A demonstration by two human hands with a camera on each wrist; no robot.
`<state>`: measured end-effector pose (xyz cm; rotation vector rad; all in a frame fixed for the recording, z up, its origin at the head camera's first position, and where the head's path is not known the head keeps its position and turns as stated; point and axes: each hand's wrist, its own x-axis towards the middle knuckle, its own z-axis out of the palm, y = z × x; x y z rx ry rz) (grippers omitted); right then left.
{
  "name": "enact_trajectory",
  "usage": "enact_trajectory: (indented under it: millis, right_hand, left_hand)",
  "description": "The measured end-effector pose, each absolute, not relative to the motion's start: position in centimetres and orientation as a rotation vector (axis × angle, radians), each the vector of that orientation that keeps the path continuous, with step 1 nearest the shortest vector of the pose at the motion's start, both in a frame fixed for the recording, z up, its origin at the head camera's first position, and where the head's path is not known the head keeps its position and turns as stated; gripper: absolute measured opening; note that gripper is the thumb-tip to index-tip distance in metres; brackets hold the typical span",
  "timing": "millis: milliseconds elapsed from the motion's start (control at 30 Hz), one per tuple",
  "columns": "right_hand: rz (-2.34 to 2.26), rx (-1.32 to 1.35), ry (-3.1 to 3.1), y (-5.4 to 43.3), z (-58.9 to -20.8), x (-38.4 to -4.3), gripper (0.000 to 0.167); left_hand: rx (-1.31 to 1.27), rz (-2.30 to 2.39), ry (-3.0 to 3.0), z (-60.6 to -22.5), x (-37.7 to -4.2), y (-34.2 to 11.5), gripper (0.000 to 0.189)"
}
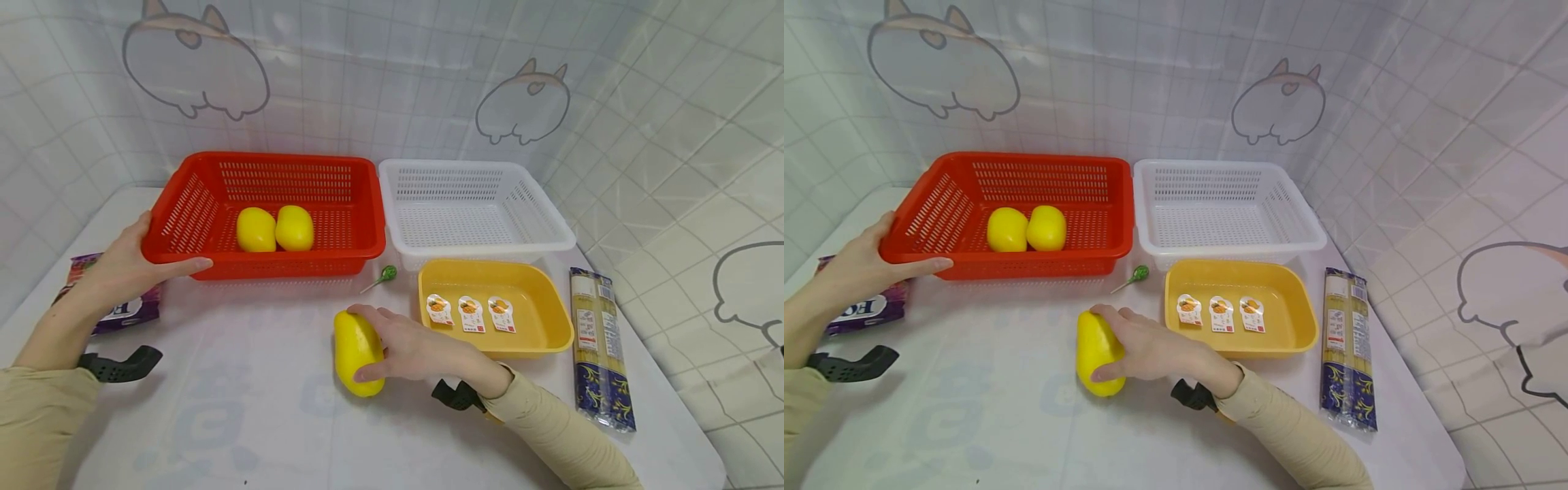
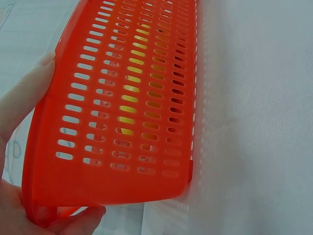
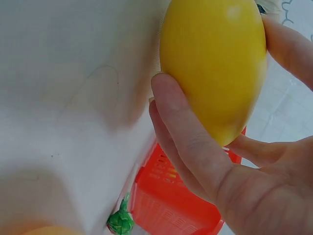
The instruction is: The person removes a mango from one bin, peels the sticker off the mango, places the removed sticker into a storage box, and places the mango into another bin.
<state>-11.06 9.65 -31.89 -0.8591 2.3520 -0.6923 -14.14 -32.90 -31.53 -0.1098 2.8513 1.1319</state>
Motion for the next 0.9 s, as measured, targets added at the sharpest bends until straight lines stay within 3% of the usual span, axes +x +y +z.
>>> enact_trajectory:
  millis: [900]
  right_hand:
    - [-1.046,-0.947,2.259,10.4,-30.5,-11.4,0.084]
  left_hand:
    - [-0.096,1.109,2.87,-31.2,-13.9,-32.7,0.111]
